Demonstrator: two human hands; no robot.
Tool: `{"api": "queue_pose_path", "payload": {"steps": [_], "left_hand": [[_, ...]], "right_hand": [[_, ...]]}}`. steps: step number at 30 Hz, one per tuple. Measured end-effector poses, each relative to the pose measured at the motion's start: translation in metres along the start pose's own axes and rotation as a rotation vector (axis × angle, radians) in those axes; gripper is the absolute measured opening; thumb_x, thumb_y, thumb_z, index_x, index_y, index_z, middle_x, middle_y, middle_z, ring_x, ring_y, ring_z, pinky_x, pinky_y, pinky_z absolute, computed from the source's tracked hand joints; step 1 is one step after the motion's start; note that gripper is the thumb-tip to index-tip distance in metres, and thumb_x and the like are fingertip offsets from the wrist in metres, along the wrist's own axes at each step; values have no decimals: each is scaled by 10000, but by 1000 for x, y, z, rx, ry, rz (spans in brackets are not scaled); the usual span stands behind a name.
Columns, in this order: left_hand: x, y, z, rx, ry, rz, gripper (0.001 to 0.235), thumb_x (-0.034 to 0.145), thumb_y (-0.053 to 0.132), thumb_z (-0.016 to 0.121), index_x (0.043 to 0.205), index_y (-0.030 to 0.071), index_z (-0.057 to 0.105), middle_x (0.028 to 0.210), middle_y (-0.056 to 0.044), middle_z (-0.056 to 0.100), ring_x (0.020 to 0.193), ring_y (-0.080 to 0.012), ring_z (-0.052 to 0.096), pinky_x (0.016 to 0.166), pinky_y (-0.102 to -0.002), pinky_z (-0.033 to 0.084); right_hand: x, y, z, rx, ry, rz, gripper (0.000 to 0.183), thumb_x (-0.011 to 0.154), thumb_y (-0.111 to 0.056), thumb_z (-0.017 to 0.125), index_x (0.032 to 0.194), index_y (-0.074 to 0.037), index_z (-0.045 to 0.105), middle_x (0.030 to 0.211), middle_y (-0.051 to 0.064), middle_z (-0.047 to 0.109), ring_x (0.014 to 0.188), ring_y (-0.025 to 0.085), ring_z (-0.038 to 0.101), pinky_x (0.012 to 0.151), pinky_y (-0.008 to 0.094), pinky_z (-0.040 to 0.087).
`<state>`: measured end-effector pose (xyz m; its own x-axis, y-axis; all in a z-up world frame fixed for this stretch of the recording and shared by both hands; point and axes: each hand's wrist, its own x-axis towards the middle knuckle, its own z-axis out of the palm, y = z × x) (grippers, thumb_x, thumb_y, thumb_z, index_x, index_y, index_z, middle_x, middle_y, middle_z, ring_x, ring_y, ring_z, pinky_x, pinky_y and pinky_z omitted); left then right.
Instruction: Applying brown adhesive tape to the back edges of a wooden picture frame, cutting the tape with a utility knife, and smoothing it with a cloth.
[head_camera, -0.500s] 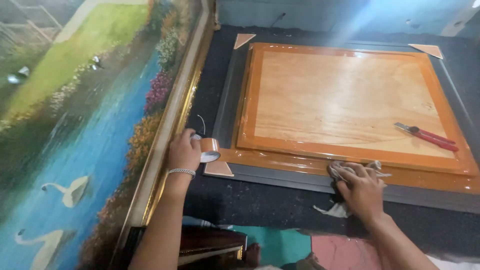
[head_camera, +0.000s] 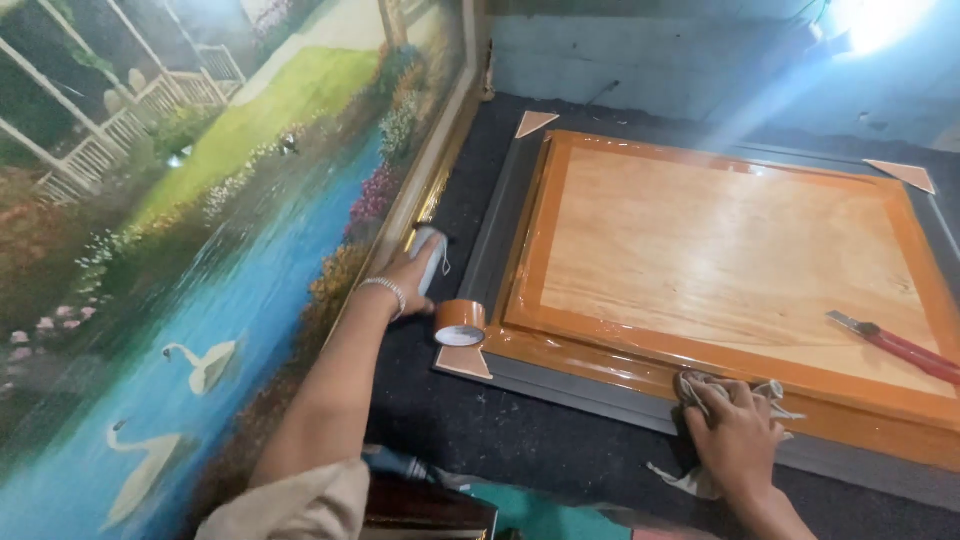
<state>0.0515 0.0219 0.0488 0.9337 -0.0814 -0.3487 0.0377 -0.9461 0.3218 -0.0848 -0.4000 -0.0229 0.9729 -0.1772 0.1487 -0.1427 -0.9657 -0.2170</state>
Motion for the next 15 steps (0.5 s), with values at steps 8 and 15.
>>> {"api": "queue_pose_path", "payload": {"steps": [8, 15], "left_hand": [[-4, 46, -22, -138, 218, 4, 443, 743, 414, 507, 1072, 119, 546, 1061, -101, 519, 934, -281, 529, 814, -375, 393], [-68, 86, 37, -549, 282, -355, 605, 709, 415, 557, 1218, 147, 369, 1172, -108, 395, 935, -368, 540, 741, -459, 461]], "right_hand": [[0, 1, 0, -15, -56, -5, 384, 754, -374, 517, 1133, -339, 570, 1162, -2, 522, 1104, 292, 428, 806, 522, 400], [-3, -7, 5, -65, 60, -41, 371, 733, -366, 529, 1099, -354, 590, 1134, -26, 544, 1075, 299, 467, 774, 511, 410]]}}
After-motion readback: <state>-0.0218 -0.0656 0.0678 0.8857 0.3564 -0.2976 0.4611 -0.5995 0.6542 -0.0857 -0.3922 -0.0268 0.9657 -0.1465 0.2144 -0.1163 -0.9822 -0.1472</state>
